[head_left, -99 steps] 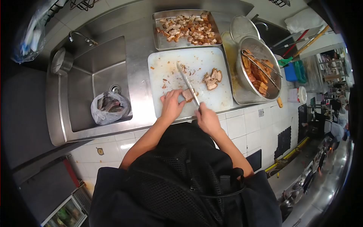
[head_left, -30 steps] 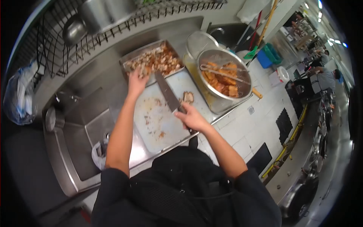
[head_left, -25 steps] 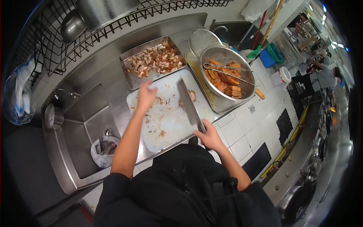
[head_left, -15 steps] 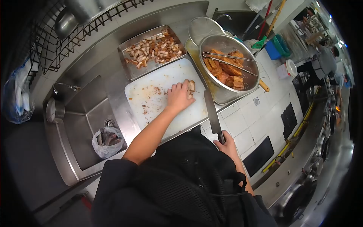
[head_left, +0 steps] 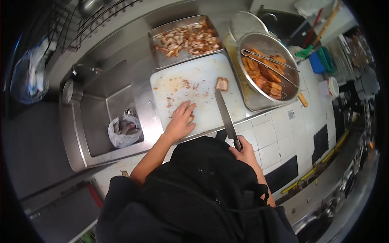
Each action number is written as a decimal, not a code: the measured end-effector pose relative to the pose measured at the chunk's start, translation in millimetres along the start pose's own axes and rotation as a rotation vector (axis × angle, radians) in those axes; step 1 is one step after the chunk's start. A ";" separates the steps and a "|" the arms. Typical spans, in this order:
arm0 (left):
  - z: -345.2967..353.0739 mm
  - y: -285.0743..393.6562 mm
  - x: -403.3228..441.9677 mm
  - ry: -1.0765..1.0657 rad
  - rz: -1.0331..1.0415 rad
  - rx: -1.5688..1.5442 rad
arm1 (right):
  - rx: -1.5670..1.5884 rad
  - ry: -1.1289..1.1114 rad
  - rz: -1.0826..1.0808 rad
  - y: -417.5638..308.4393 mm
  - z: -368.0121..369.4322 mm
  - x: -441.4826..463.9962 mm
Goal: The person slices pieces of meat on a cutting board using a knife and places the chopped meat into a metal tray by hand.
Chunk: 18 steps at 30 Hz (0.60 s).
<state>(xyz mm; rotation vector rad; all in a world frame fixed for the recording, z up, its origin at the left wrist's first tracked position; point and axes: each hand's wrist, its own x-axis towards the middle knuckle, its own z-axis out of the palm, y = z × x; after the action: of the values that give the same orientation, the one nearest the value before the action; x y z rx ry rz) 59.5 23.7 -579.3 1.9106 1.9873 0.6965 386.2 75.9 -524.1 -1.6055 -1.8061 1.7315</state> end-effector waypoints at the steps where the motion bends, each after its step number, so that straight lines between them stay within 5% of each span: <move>1: -4.2 2.3 -5.4 0.033 -0.026 0.031 | -0.087 -0.002 -0.130 -1.6 0.4 5.2; 4: -3.5 -3.3 -32.1 0.108 -0.268 -0.028 | -0.162 -0.062 -0.185 -22.0 5.3 9.1; 18: 34.5 -1.7 20.3 0.227 -0.196 -0.221 | -0.175 -0.026 -0.235 -7.4 32.0 33.5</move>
<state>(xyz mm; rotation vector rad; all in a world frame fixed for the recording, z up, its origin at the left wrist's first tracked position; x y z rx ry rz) 74.7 48.5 -606.7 1.5446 2.0925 1.0665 345.2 83.3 -545.8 -1.3662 -2.1134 1.5355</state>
